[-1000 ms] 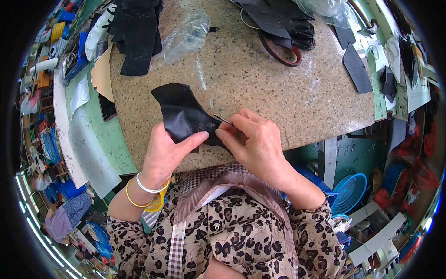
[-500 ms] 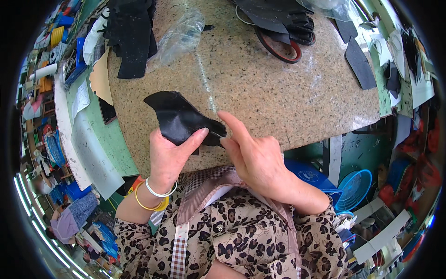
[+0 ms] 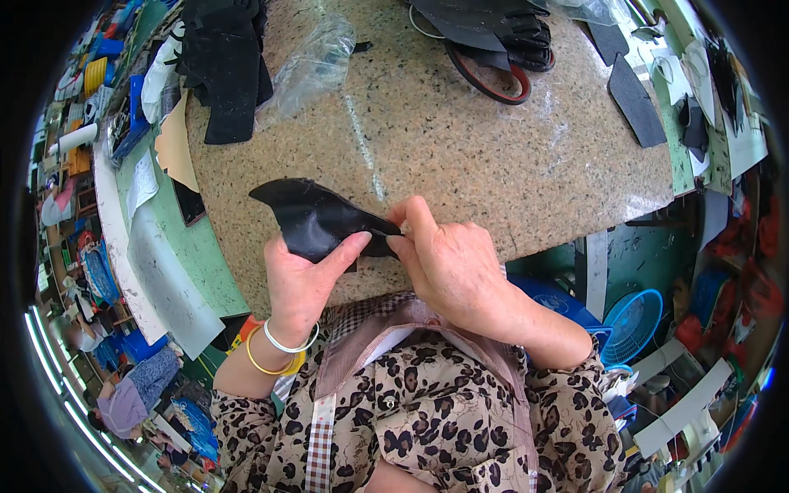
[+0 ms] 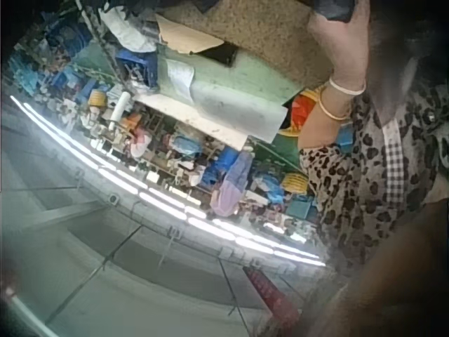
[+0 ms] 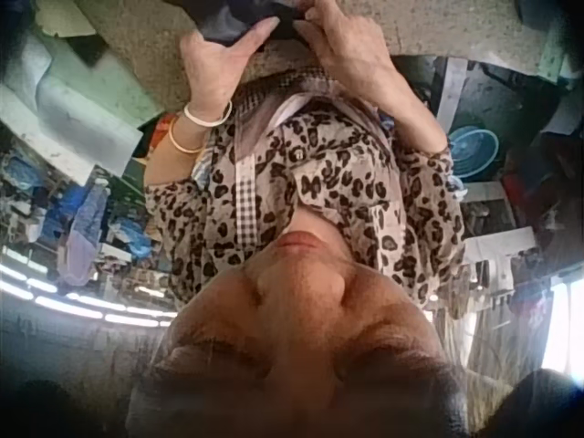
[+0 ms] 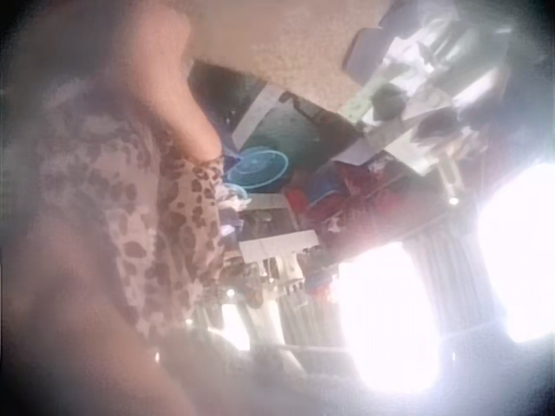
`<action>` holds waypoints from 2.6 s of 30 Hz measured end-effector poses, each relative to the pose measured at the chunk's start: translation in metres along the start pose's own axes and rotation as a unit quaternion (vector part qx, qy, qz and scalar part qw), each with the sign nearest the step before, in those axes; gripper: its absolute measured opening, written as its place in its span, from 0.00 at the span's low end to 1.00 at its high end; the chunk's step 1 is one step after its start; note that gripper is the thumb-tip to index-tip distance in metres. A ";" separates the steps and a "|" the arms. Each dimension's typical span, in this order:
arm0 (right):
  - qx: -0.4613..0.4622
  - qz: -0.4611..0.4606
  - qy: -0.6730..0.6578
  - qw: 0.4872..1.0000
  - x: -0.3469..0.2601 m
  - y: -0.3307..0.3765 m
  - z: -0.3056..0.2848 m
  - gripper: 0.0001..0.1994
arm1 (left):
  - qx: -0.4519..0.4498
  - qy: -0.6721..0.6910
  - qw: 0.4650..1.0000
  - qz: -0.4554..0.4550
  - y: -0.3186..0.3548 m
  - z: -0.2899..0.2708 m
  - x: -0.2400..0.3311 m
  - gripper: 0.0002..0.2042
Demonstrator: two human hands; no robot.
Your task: The person processes shoe upper components by folding and pressing the leather pieces together by hand and using a small pointed tool to shape and tuck the edges.
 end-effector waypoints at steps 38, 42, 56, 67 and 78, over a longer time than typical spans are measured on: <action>0.149 -0.047 -0.057 0.986 -0.010 0.009 0.003 0.06 | -0.100 -0.115 0.988 0.011 -0.015 -0.006 0.005 0.10; 0.159 -0.050 -0.057 0.984 -0.015 0.010 0.000 0.07 | -0.116 -0.128 0.985 0.011 -0.016 -0.003 0.005 0.11; 0.079 -0.037 0.067 0.994 -0.024 0.001 0.004 0.04 | -0.207 -0.100 0.972 0.059 -0.016 -0.006 0.000 0.09; 0.117 -0.032 0.003 0.993 -0.034 0.022 -0.005 0.11 | -0.146 -0.235 0.959 0.061 -0.017 -0.008 -0.003 0.09; 0.125 0.033 0.024 0.991 -0.012 0.015 0.019 0.23 | -0.089 -0.173 0.979 0.053 -0.017 -0.010 0.004 0.11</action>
Point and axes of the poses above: each hand's wrist, its own y-axis away from the middle knuckle, its own z-axis out of the palm, x = y × z, the point moved 9 cm from there along -y, towards the middle knuckle, and after that the axes turned 1 degree about -y, right-handed, at the moved point
